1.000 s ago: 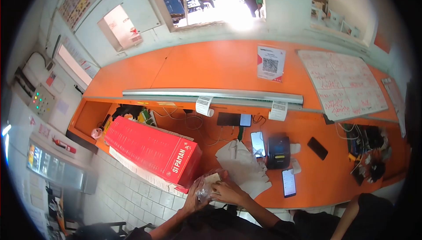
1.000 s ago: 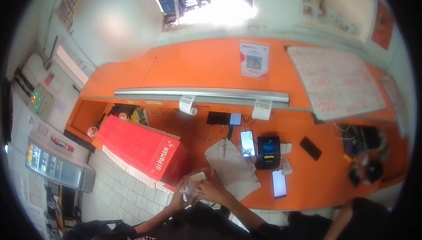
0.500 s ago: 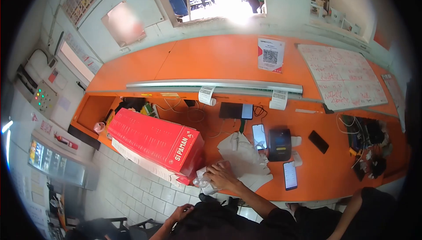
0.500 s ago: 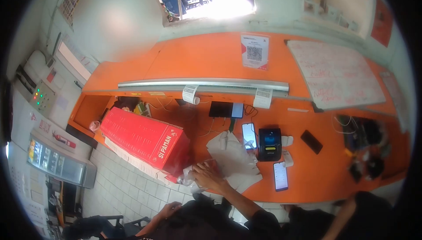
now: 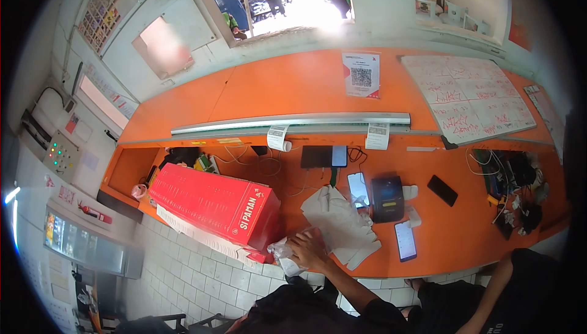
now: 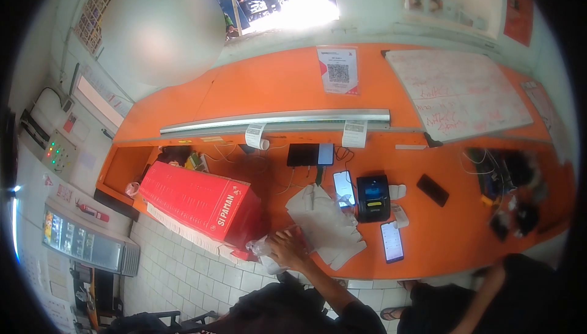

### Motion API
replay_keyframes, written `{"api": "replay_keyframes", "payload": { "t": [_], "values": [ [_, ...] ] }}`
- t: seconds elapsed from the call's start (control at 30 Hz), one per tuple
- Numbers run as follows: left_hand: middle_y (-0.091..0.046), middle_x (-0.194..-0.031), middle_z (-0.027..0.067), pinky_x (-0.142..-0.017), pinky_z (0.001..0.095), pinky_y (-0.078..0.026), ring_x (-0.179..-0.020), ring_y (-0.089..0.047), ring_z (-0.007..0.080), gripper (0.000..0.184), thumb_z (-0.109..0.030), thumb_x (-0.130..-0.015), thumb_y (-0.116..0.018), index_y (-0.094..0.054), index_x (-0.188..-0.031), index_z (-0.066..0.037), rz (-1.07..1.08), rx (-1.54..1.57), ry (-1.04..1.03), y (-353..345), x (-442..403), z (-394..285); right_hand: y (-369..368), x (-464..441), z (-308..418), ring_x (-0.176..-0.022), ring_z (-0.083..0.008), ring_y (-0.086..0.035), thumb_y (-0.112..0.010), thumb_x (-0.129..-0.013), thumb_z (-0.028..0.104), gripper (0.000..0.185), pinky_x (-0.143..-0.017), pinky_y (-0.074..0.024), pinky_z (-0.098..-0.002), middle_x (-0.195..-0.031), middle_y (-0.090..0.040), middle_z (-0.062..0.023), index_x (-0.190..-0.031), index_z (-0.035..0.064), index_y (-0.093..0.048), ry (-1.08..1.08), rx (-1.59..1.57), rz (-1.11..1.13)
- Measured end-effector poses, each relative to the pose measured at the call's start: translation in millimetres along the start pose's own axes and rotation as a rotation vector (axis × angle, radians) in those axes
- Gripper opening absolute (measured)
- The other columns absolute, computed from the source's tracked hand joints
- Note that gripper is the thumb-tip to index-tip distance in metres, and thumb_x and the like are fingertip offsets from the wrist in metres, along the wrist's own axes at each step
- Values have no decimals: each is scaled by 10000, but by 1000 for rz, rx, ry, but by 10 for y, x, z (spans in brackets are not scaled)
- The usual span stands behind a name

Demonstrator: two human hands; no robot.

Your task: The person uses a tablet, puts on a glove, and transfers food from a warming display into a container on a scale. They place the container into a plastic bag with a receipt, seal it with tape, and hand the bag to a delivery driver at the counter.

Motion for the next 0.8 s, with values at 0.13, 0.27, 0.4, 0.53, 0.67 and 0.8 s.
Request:
{"api": "replay_keyframes", "payload": {
  "t": [0.13,0.27,0.4,0.53,0.67,0.8],
  "values": [
    [-703,-978,151,-796,331,-515,-906,-665,209,373,-374,-962,-570,-661,-1104,-41,-37,69,23,-4,-140,3,82,-5,14,-1087,-256,-540,-709,-710,301,424,-975,-358,-432,-1078,-630,-71,-1055,80,-601,-58,16,50],
    [-703,-982,157,-797,336,-516,-911,-665,216,376,-375,-959,-571,-662,-1104,-40,-81,161,20,-87,-406,-233,-87,42,-117,-1079,-253,-541,-691,-686,266,387,-955,-356,-445,-1048,-624,-77,-1017,97,-582,24,61,31],
    [-702,-985,163,-799,341,-517,-917,-666,222,378,-376,-956,-571,-663,-1103,-40,-136,292,35,-369,-549,-315,-254,38,-180,-1064,-279,-546,-661,-708,228,366,-929,-356,-459,-993,-613,-88,-1041,102,-577,31,41,46],
    [-702,-988,169,-800,346,-518,-923,-666,229,381,-377,-954,-572,-664,-1103,-39,-195,442,67,-730,-654,-256,210,-175,93,-1114,-316,-524,-703,-651,268,464,-942,-330,-506,-1014,-618,-90,-1072,115,-582,-80,-7,164],
    [-702,-992,175,-801,351,-519,-928,-666,236,383,-378,-951,-572,-664,-1102,-38,-244,593,106,-1061,-778,-110,58,-148,-97,-1099,-338,-532,-741,-624,272,484,-912,-330,-524,-1002,-621,-89,-1065,141,-592,-54,-23,246],
    [-702,-995,182,-803,356,-521,-934,-666,242,385,-378,-948,-572,-665,-1102,-37,-235,685,189,-1375,-569,298,-28,-75,-133,-1047,-309,-575,-758,-648,266,349,-888,-350,-480,-944,-628,-60,-960,173,-631,-89,-10,176]
  ]
}}
Point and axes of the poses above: each hand's wrist, its own x-axis away from the middle knuckle, its own y-axis out of the back of the hand, z = x × y, the point moved 2 cm from there along -x, towards the middle knuckle
